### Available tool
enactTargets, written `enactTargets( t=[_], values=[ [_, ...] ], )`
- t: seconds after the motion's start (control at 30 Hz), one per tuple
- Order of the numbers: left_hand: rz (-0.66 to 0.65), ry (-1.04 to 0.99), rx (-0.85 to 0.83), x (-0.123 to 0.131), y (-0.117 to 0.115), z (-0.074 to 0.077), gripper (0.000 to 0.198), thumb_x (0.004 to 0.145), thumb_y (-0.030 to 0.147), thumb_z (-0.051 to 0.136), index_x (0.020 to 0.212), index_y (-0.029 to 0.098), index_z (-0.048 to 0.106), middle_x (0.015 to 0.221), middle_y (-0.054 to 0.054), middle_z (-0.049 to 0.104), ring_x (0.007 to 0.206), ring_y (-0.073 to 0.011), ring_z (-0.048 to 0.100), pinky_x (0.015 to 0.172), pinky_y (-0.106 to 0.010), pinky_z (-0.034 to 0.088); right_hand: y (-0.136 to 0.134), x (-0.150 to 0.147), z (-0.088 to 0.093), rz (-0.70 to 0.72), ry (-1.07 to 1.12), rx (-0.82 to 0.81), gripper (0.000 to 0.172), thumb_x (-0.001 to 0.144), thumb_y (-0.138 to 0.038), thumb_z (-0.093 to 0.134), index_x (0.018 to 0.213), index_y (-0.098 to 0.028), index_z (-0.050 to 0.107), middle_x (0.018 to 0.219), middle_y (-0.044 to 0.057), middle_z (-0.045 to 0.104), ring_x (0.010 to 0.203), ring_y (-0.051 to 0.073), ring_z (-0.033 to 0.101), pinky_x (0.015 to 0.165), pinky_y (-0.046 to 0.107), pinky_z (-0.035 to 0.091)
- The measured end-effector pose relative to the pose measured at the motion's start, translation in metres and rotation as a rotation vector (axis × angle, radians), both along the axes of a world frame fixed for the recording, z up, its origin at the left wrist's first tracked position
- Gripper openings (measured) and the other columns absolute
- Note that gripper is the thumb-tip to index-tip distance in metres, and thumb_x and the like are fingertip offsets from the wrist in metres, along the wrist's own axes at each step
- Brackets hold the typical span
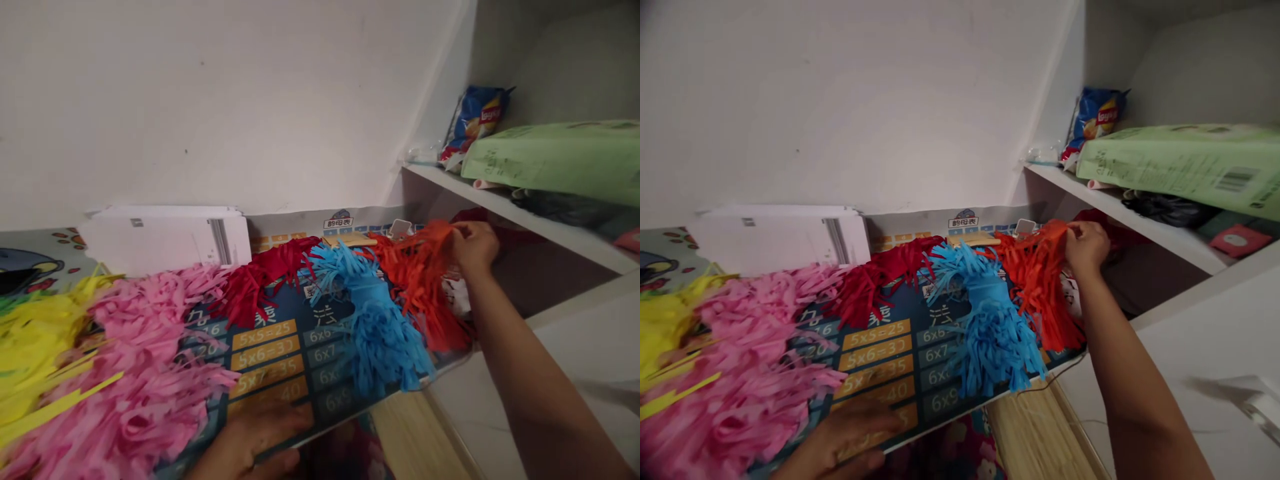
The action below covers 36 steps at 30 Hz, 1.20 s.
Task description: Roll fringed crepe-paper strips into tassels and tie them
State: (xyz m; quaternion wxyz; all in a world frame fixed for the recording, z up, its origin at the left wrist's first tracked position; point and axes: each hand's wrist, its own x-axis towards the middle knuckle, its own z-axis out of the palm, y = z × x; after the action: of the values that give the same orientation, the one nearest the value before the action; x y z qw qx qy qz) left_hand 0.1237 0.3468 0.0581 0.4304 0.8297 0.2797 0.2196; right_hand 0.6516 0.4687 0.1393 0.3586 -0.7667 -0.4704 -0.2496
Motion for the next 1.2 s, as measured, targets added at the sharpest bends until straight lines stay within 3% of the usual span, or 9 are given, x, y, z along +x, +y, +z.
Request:
enactTargets(
  t=[0.13,0.27,0.33,0.47,0.73,0.9,0.97,1.07,1.2],
  values=[
    [0.182,-0.025,0.065,0.034,0.024,0.032,0.025,0.096,0.037,0.058,0.114,0.026,0.073,0.113,-0.004,0.076,0.105,-0.0203,0.071,0.092,-0.029,0.057,-0.005,-0.073,0.032,0.245,-0.048,0.007,0.025,0.084,-0.026,0.056,0.098,-0.015,0.074,0.108,0.017,0.072,0.104,0.028,0.060,0.096,0.042,0.040],
    [0.404,-0.056,0.437,0.094,0.068,0.057,0.040,0.090,0.024,0.063,0.130,0.020,0.062,0.134,-0.012,0.065,0.128,-0.0275,0.058,0.111,-0.045,0.044,-0.009,-0.160,0.042,0.642,0.161,-0.094,0.020,0.080,-0.028,0.061,0.093,-0.020,0.075,0.101,0.009,0.075,0.096,0.025,0.067,0.090,0.038,0.048],
    [0.617,-0.073,0.549,0.113,0.086,0.062,0.054,0.088,0.029,0.066,0.140,0.018,0.052,0.147,-0.016,0.053,0.137,-0.0307,0.048,0.115,-0.049,0.038,-0.013,-0.191,0.042,0.755,0.283,-0.145,0.021,0.078,-0.031,0.060,0.089,-0.020,0.075,0.090,0.007,0.076,0.082,0.023,0.068,0.078,0.036,0.051],
    [0.656,-0.183,0.671,0.120,0.091,0.057,0.068,0.086,0.052,0.066,0.142,0.017,0.047,0.150,-0.016,0.049,0.139,-0.0307,0.044,0.117,-0.048,0.035,-0.020,-0.223,0.031,0.858,0.364,-0.191,0.024,0.074,-0.036,0.059,0.084,-0.020,0.075,0.080,0.005,0.075,0.070,0.021,0.067,0.066,0.033,0.052],
    [0.623,0.022,0.721,0.101,0.095,0.038,0.051,0.088,0.029,0.058,0.138,0.019,0.054,0.147,-0.012,0.056,0.138,-0.0257,0.047,0.115,-0.045,0.032,-0.016,-0.246,-0.001,0.925,0.284,-0.231,0.024,0.077,-0.036,0.057,0.084,-0.022,0.075,0.089,0.006,0.075,0.086,0.026,0.069,0.085,0.043,0.054],
    [0.607,0.242,0.596,0.063,0.119,0.060,0.037,0.093,0.018,0.049,0.125,0.022,0.066,0.133,-0.006,0.068,0.129,-0.0219,0.057,0.118,-0.048,0.030,-0.059,-0.290,-0.015,0.892,0.175,0.114,0.039,0.087,-0.032,0.053,0.123,-0.023,0.066,0.126,0.011,0.066,0.126,0.032,0.056,0.110,0.055,0.041],
    [0.692,0.299,0.598,0.032,0.117,0.075,0.038,0.092,0.015,0.048,0.124,0.021,0.067,0.131,-0.008,0.069,0.125,-0.0220,0.061,0.116,-0.048,0.033,-0.085,-0.324,-0.029,1.049,0.198,0.058,0.048,0.094,-0.028,0.049,0.141,-0.027,0.051,0.140,0.011,0.057,0.133,0.029,0.051,0.112,0.052,0.041],
    [0.802,0.417,0.709,-0.018,0.091,0.093,0.046,0.086,0.011,0.051,0.129,0.019,0.064,0.134,-0.010,0.067,0.127,-0.0242,0.060,0.116,-0.051,0.033,-0.105,-0.380,-0.057,1.281,0.318,-0.059,0.053,0.095,-0.023,0.044,0.148,-0.031,0.043,0.143,0.009,0.054,0.132,0.027,0.053,0.108,0.048,0.047],
    [0.924,0.597,0.910,-0.064,0.031,0.098,0.049,0.085,0.011,0.052,0.132,0.019,0.061,0.135,-0.011,0.067,0.130,-0.0289,0.057,0.116,-0.056,0.029,-0.102,-0.443,-0.078,1.307,0.405,-0.065,0.060,0.095,-0.023,0.041,0.155,-0.024,0.034,0.145,0.014,0.053,0.134,0.032,0.051,0.107,0.052,0.048]
  ],
)
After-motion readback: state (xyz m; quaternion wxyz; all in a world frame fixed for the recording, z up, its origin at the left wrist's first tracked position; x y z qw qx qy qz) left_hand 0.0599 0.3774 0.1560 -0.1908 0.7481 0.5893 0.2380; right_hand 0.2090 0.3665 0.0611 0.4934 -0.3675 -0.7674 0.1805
